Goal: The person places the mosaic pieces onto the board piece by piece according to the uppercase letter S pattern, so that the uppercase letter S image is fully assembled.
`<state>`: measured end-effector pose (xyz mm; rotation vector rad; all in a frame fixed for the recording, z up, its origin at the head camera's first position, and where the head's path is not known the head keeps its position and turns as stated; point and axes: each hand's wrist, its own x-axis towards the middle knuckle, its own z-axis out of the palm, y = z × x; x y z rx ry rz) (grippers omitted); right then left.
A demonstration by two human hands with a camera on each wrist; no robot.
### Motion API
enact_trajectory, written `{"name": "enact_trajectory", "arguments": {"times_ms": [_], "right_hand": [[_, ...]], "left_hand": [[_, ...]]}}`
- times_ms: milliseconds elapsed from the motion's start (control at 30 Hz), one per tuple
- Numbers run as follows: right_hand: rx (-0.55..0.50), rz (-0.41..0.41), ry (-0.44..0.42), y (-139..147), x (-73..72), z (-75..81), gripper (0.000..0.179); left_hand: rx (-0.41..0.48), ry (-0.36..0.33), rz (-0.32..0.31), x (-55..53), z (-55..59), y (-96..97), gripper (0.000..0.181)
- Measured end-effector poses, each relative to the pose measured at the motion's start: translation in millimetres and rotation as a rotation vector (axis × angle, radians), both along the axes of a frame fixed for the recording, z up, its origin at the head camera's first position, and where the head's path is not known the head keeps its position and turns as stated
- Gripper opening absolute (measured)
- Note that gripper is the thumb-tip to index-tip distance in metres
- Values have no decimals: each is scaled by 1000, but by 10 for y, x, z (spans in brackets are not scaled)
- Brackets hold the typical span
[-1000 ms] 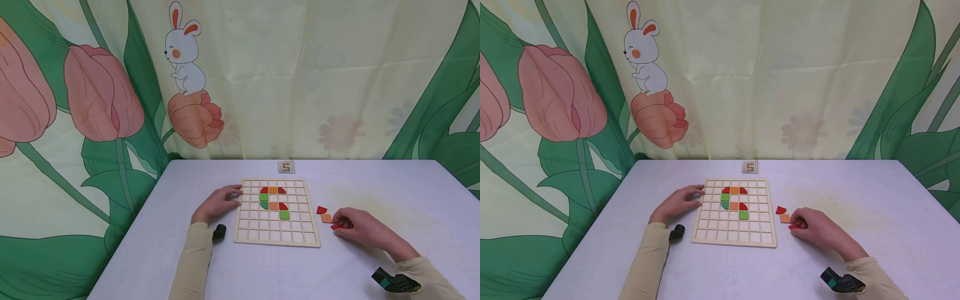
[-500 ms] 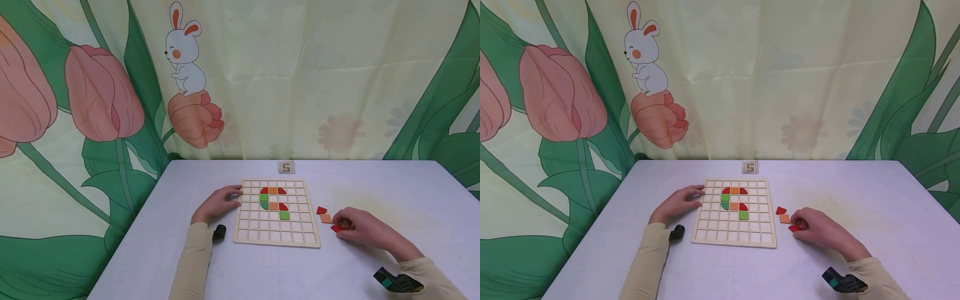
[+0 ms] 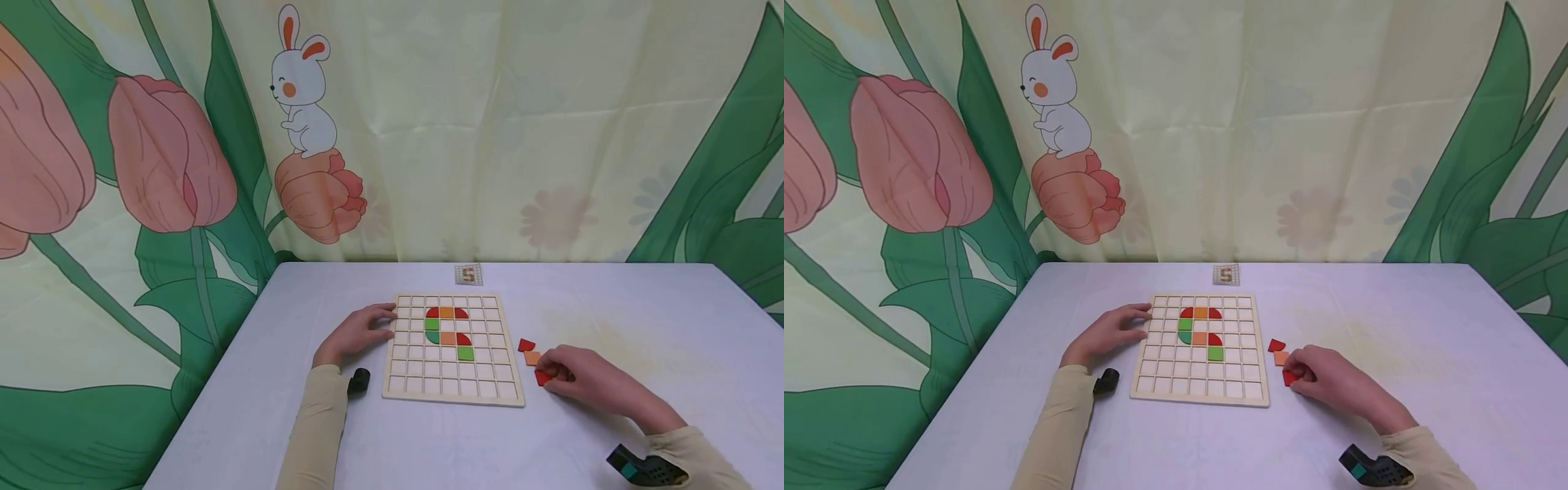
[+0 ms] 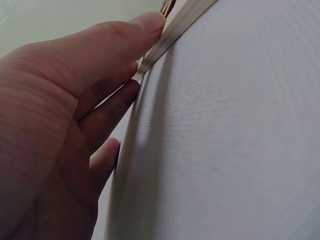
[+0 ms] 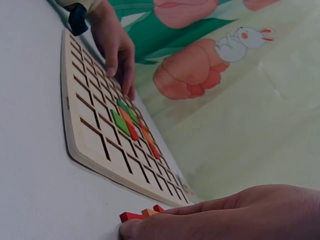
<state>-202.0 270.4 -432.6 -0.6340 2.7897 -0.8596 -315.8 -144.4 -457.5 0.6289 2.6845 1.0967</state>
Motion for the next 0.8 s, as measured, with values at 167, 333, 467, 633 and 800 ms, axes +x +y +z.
{"name": "enact_trajectory", "arguments": {"times_ms": [167, 333, 467, 633, 800], "right_hand": [[-14, 10, 36, -22, 3, -17, 22], [-15, -15, 93, -116, -35, 33, 24], [-40, 13, 136, -228, -71, 74, 26], [-34, 41, 134, -445, -111, 104, 25], [7, 98, 158, -710, -147, 85, 22]], "left_hand": [[-5, -7, -2, 4, -25, -5, 40], [-10, 2, 4, 2, -23, 4, 39], [-11, 7, 10, 11, 14, 9, 39], [-19, 5, 10, 9, 34, 10, 39], [-22, -1, 10, 3, 29, 10, 39]]}}
